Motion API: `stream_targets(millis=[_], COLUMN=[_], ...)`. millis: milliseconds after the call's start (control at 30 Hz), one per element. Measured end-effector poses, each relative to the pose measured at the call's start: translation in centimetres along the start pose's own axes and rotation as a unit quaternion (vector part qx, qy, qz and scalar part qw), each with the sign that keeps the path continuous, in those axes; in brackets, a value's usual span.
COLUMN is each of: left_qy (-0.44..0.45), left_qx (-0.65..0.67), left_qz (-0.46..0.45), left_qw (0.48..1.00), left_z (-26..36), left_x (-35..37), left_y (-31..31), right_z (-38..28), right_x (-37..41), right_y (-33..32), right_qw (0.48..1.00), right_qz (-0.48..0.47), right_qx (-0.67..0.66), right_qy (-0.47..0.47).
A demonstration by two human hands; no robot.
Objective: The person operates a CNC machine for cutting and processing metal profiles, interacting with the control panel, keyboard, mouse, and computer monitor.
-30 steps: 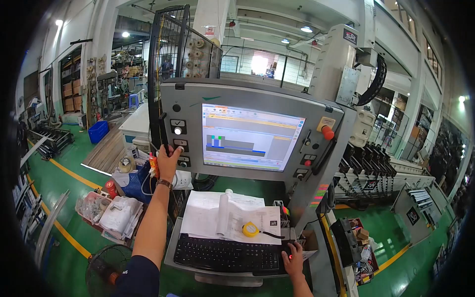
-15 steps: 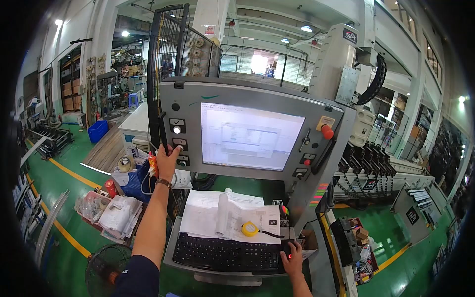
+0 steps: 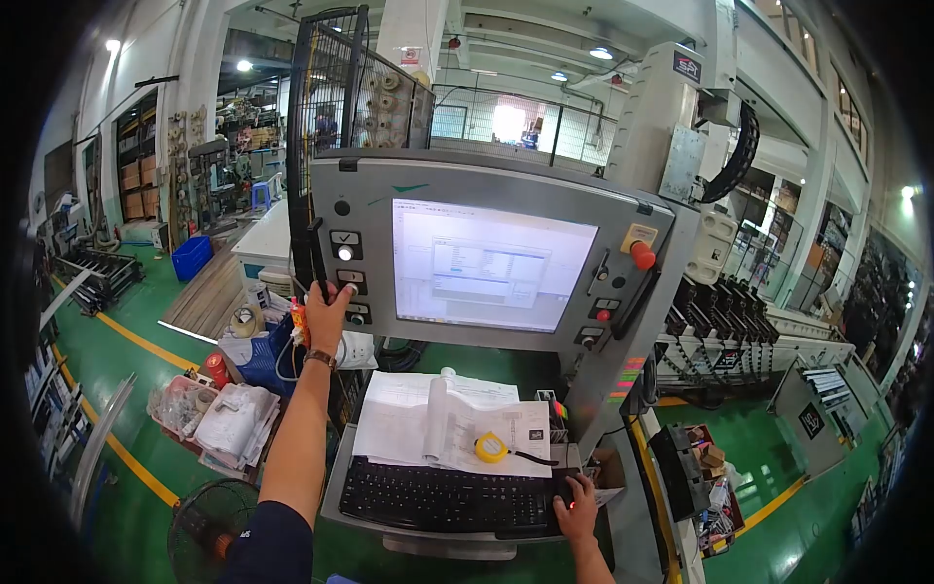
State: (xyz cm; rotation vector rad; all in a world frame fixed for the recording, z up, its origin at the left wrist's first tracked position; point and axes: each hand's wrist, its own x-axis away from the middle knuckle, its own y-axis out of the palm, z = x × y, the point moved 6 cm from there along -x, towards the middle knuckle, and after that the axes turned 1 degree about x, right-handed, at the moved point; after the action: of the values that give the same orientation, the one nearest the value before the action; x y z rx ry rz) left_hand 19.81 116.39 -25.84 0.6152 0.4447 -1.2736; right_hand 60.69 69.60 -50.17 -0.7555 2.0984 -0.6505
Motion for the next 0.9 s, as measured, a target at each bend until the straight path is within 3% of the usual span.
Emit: stream_targets(millis=[900], left_qy=[-0.002], left_qx=[-0.012], left_qz=[-0.003], left_qw=[1.000], left_z=[0.06], left_x=[0.09], left_y=[-0.07], right_z=[-0.01], right_x=[-0.30], right_y=[0.46], right_qw=[1.000], right_qz=[-0.020], right_qx=[0.010], right_qy=[-0.001])
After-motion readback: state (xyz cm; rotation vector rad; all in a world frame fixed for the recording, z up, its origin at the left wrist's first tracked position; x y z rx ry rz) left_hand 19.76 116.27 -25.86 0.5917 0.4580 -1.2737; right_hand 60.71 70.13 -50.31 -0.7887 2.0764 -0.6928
